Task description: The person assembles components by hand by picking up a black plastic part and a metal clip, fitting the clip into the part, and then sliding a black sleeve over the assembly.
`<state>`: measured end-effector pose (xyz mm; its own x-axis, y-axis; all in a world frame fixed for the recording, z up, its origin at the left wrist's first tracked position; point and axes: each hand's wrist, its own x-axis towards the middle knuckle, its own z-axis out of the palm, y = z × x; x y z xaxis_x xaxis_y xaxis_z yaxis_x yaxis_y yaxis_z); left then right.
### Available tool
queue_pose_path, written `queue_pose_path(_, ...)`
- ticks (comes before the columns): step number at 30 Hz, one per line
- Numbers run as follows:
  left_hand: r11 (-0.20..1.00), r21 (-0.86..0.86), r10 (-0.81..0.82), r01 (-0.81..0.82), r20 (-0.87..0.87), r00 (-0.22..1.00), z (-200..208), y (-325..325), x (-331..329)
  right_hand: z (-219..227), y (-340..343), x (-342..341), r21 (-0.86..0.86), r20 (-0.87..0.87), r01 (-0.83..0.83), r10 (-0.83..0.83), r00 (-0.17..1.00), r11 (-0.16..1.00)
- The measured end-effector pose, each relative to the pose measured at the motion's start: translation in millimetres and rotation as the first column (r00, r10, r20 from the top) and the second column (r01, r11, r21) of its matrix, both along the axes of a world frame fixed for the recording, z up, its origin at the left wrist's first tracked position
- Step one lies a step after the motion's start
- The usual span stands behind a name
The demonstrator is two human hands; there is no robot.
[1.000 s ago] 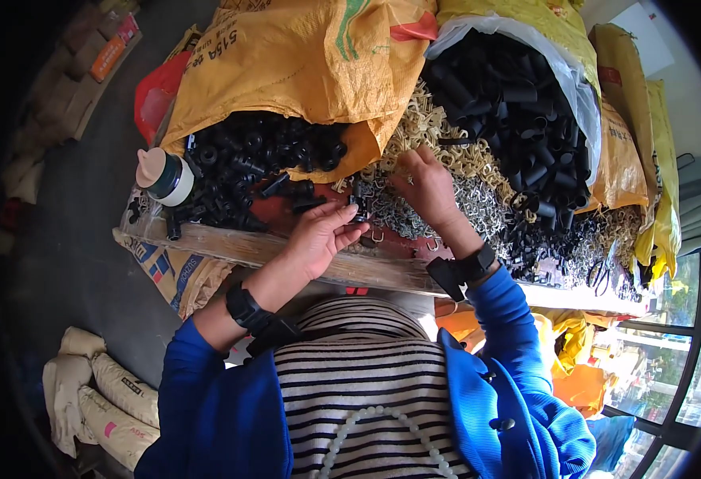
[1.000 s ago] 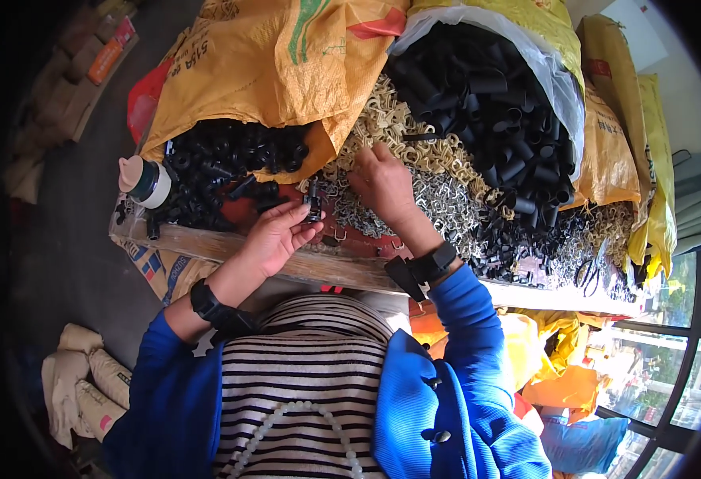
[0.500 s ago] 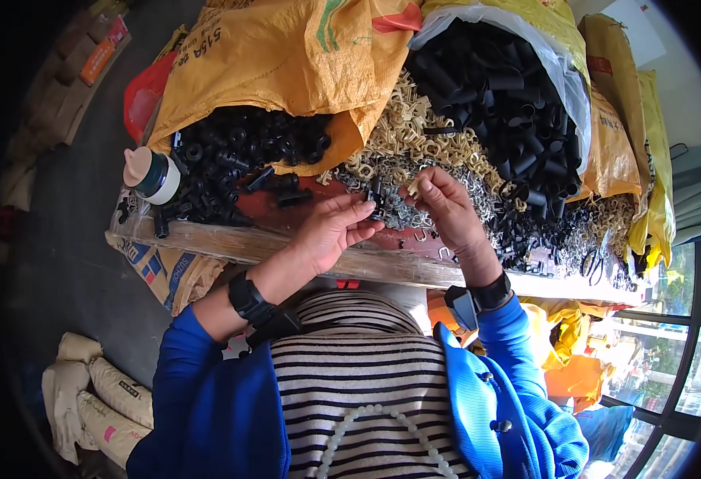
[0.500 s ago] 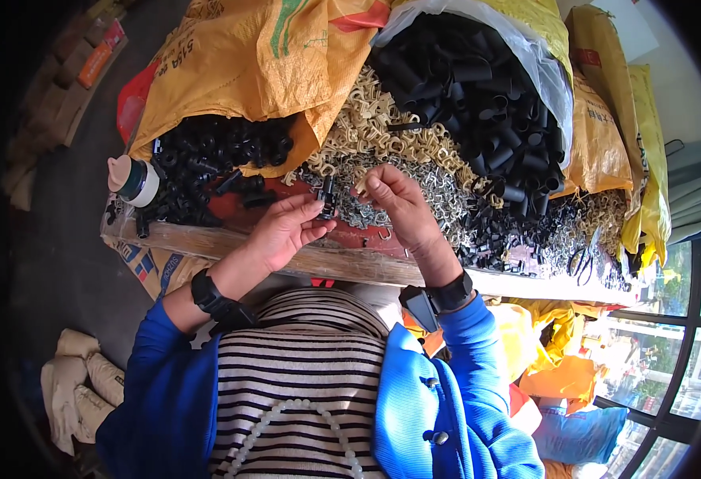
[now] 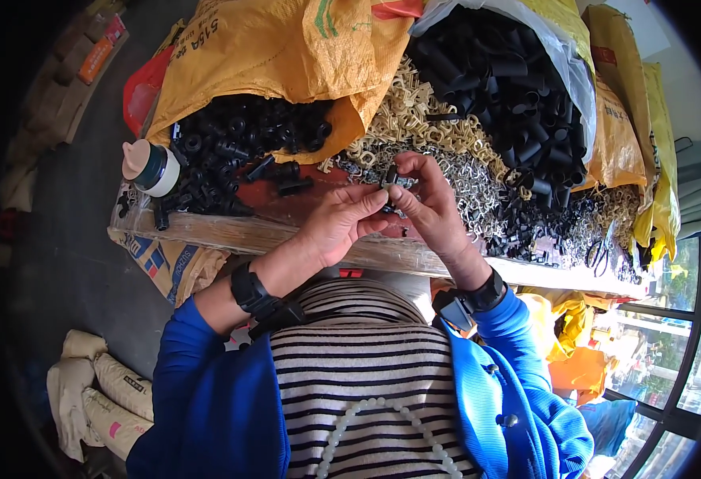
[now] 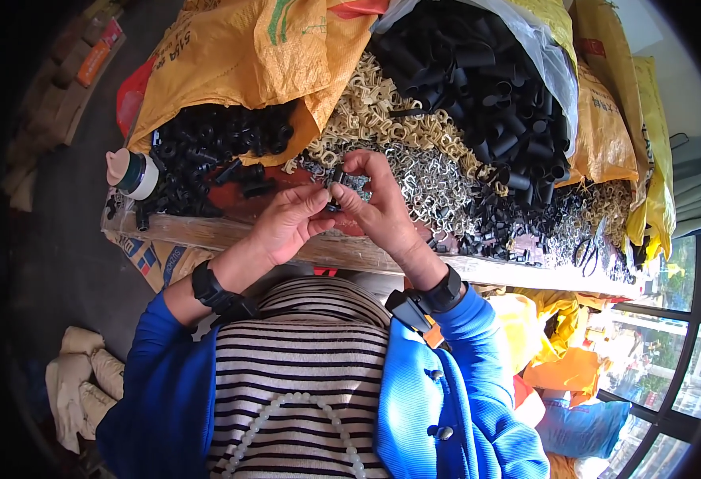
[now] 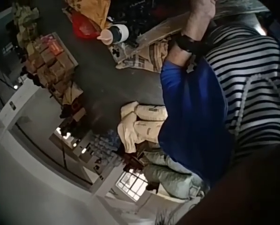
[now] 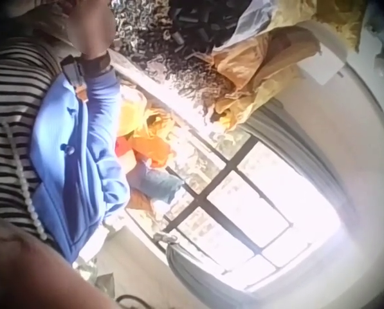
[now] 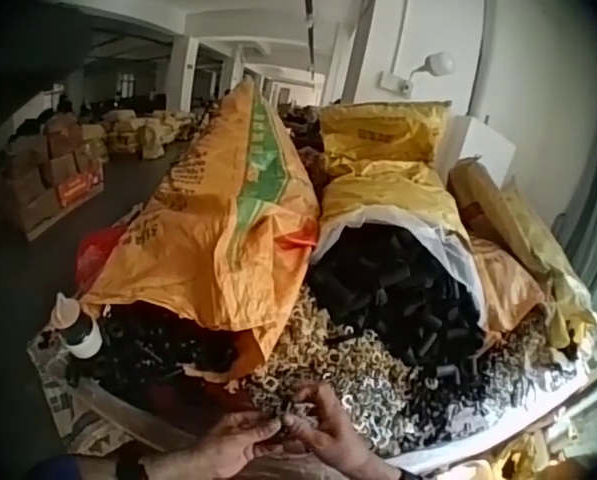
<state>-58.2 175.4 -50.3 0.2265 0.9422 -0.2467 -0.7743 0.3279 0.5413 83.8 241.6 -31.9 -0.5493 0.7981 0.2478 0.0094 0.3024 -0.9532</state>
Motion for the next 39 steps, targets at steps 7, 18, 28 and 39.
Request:
queue_pose_path(7,1.000,-0.018,0.006,-0.009,-0.178,0.984,1,6,-17,-6,-1,15,-0.124,0.129,-0.093,0.109,0.986,0.988)
queue_pose_path(18,0.975,-0.023,0.192,-0.219,-0.396,0.898,-10,-2,-40,-47,-12,-15,0.483,0.729,-0.466,-0.045,0.683,0.742)
queue_pose_path(28,0.851,0.467,0.446,0.241,-0.884,0.141,-29,3,-42,-60,-11,-20,0.527,0.736,-0.507,-0.069,0.673,0.682)
queue_pose_path(39,0.955,0.238,0.086,0.179,-0.795,0.600,-43,2,-35,-24,-9,-7,0.215,0.414,-0.209,0.105,0.904,0.954)
